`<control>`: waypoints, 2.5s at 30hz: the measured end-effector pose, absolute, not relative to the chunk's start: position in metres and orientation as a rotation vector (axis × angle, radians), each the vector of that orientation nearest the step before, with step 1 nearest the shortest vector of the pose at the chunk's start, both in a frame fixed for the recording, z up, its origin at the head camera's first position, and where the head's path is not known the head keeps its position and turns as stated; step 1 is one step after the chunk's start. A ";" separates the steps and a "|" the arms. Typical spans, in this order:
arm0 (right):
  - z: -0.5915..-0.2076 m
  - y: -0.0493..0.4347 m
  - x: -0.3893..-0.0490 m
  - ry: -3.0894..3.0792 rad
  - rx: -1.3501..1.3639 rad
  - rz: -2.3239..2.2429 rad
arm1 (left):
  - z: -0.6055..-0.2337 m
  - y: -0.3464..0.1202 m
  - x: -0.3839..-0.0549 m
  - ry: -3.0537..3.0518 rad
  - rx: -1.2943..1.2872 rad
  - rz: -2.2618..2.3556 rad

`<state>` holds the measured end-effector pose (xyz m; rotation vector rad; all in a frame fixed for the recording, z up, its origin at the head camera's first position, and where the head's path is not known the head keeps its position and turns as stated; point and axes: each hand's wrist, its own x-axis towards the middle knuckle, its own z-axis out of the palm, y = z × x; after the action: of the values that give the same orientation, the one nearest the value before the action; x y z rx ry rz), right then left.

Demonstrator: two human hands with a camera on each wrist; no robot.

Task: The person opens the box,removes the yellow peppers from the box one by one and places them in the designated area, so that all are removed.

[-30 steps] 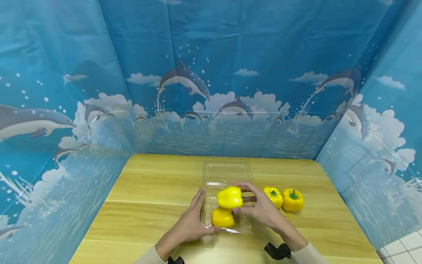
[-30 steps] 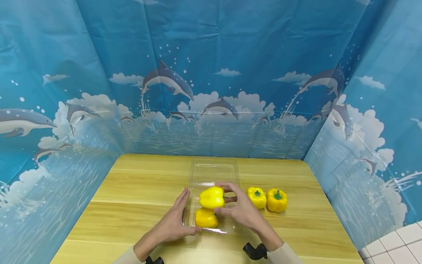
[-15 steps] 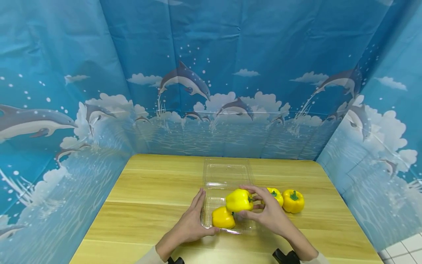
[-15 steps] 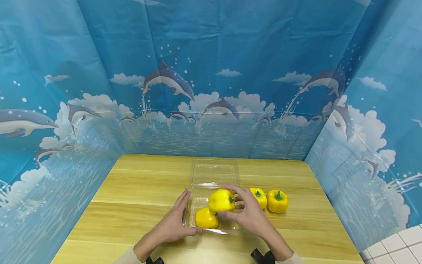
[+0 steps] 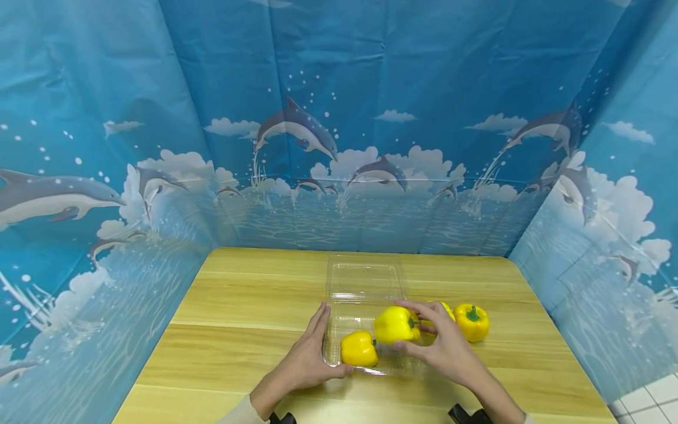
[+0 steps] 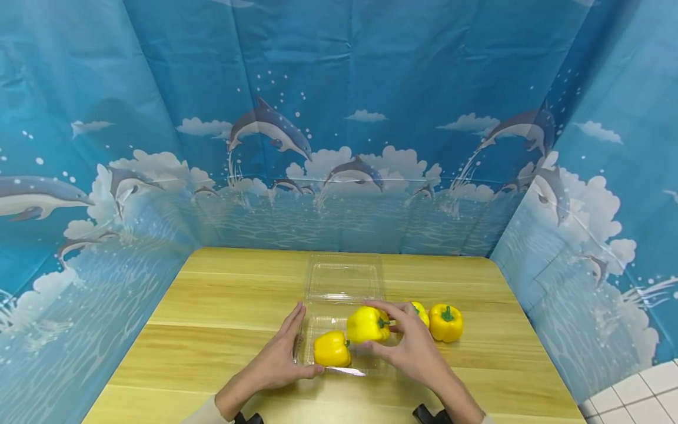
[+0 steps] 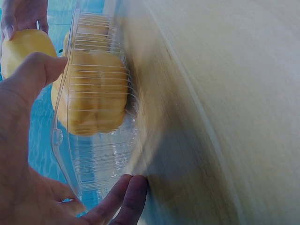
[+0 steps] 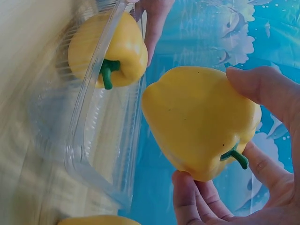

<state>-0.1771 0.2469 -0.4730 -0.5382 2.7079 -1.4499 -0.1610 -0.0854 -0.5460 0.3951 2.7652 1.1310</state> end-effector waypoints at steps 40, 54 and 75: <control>-0.467 0.286 -0.165 2.974 -0.409 -1.192 | -0.547 -0.085 -0.164 2.780 0.406 1.102; -0.470 0.300 -0.162 3.027 -0.384 -1.140 | -0.546 -0.085 -0.163 2.766 0.399 1.120; -0.476 0.313 -0.157 3.024 -0.349 -1.045 | -0.545 -0.086 -0.166 2.759 0.404 1.119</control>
<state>-0.1571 0.3134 -0.4761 -0.3489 3.0240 -1.0453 -0.1660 -0.0861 -0.5447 0.4043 2.7593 1.1186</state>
